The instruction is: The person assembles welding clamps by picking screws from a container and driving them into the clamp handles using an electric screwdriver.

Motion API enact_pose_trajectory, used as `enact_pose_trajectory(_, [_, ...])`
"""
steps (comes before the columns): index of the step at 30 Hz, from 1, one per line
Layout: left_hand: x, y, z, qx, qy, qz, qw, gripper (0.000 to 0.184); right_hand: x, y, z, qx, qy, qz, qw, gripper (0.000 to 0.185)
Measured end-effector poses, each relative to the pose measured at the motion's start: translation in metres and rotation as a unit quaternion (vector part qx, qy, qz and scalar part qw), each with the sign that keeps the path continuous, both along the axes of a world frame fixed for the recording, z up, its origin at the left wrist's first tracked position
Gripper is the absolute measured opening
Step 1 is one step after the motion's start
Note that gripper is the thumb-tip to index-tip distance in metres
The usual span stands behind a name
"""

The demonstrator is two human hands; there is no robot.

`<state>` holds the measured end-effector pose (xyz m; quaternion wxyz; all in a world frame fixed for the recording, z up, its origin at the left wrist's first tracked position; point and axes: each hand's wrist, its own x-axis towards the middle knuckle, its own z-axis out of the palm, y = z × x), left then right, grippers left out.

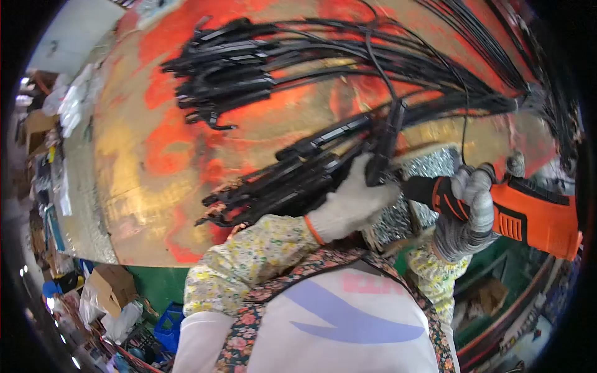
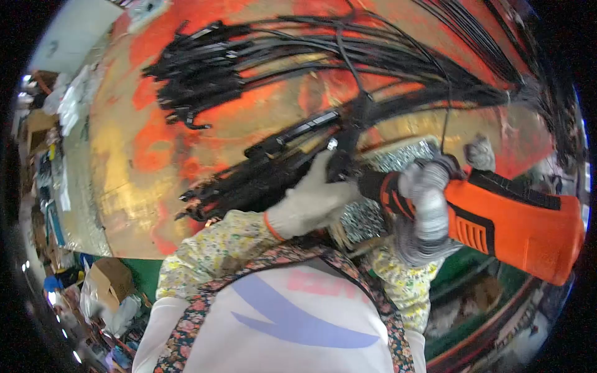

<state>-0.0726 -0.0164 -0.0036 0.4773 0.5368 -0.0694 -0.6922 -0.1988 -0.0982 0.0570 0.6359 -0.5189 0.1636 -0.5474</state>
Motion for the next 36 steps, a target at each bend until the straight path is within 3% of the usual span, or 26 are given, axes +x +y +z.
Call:
enact_pose_trajectory(3, [0.017,0.013,0.024,-0.008,0.013,-0.063,0.998,0.08,-0.015,0.002,0.005,0.048,-0.072,0.078,0.993,0.042])
enact_pose_trajectory(4, [0.025,0.02,0.036,-0.013,-0.057,-0.08,0.995,0.083,-0.025,0.003,0.01,0.056,-0.115,0.128,0.984,0.042])
enact_pose_trajectory(6, [0.058,0.046,0.009,-0.108,-0.249,-0.064,0.961,0.084,-0.06,-0.005,0.017,0.045,-0.136,0.193,0.971,0.046])
enact_pose_trajectory(7, [0.095,0.051,0.081,0.028,-0.232,-0.136,0.963,0.078,-0.081,-0.013,0.017,0.025,-0.104,0.171,0.979,0.049])
enact_pose_trajectory(8, [0.124,0.077,0.037,-0.079,-0.463,-0.11,0.876,0.068,-0.12,-0.034,0.002,-0.013,-0.02,0.097,0.995,0.052])
enact_pose_trajectory(9, [0.156,0.091,0.047,-0.042,-0.639,-0.126,0.758,0.059,-0.16,-0.056,-0.015,-0.047,0.076,0.02,0.996,0.058])
enact_pose_trajectory(10, [0.179,0.099,0.066,0.015,-0.671,-0.104,0.734,0.051,-0.199,-0.078,-0.03,-0.071,0.169,-0.051,0.982,0.064])
enact_pose_trajectory(11, [0.208,0.107,0.072,0.057,-0.715,-0.106,0.689,0.05,-0.204,-0.081,-0.037,-0.109,0.264,-0.094,0.954,0.06])
enact_pose_trajectory(12, [0.254,0.123,0.049,-0.075,-0.843,-0.09,0.525,0.047,-0.191,-0.081,-0.048,-0.168,0.348,-0.099,0.917,0.059])
enact_pose_trajectory(14, [0.283,0.116,0.062,0.029,-0.841,-0.175,0.511,0.045,-0.159,-0.083,-0.057,-0.284,0.45,-0.055,0.845,0.071])
enact_pose_trajectory(16, [0.292,0.095,0.057,0.115,-0.877,-0.223,0.41,0.046,-0.121,-0.08,-0.053,-0.368,0.516,0.004,0.773,0.07])
enact_pose_trajectory(18, [0.324,0.086,0.03,0.029,-0.879,-0.159,0.449,0.045,-0.104,-0.079,-0.074,-0.364,0.524,0.052,0.768,0.068])
enact_pose_trajectory(19, [0.326,0.087,0.024,-0.016,-0.875,-0.128,0.466,0.045,-0.098,-0.078,-0.076,-0.39,0.551,0.04,0.737,0.067])
enact_pose_trajectory(21, [0.325,0.095,0.025,-0.011,-0.776,-0.064,0.628,0.044,-0.086,-0.067,-0.079,-0.435,0.6,0.013,0.671,0.066])
enact_pose_trajectory(22, [0.321,0.098,0.028,-0.008,-0.715,-0.031,0.699,0.043,-0.077,-0.054,-0.066,-0.388,0.609,0.0,0.692,0.059])
enact_pose_trajectory(25, [0.28,0.117,0.027,-0.081,-0.844,0.071,0.526,0.039,-0.099,-0.056,-0.073,-0.469,0.583,-0.019,0.663,0.053])
enact_pose_trajectory(26, [0.258,0.126,0.028,-0.094,-0.81,0.02,0.579,0.035,-0.126,-0.065,-0.093,-0.516,0.581,-0.051,0.628,0.043])
enact_pose_trajectory(27, [0.235,0.136,0.028,-0.108,-0.769,-0.03,0.63,0.032,-0.131,-0.06,-0.093,-0.515,0.572,-0.07,0.635,0.04])
enact_pose_trajectory(29, [0.194,0.147,0.039,-0.064,-0.664,-0.292,0.685,0.026,-0.141,-0.051,-0.087,-0.514,0.558,-0.106,0.643,0.033])
enact_pose_trajectory(31, [0.167,0.16,0.026,-0.035,-0.711,-0.316,0.627,0.023,-0.117,-0.034,-0.065,-0.431,0.509,-0.109,0.737,0.026])
enact_pose_trajectory(33, [0.152,0.163,0.02,-0.02,-0.75,-0.328,0.574,0.021,-0.088,-0.028,-0.049,-0.39,0.456,-0.073,0.797,0.024])
enact_pose_trajectory(35, [0.149,0.162,0.023,-0.013,-0.784,-0.33,0.526,0.021,-0.056,-0.015,-0.04,-0.31,0.403,-0.061,0.859,0.03])
enact_pose_trajectory(36, [0.15,0.159,0.028,0.003,-0.773,-0.341,0.534,0.013,-0.033,-0.001,-0.036,-0.195,0.349,-0.023,0.916,0.037])
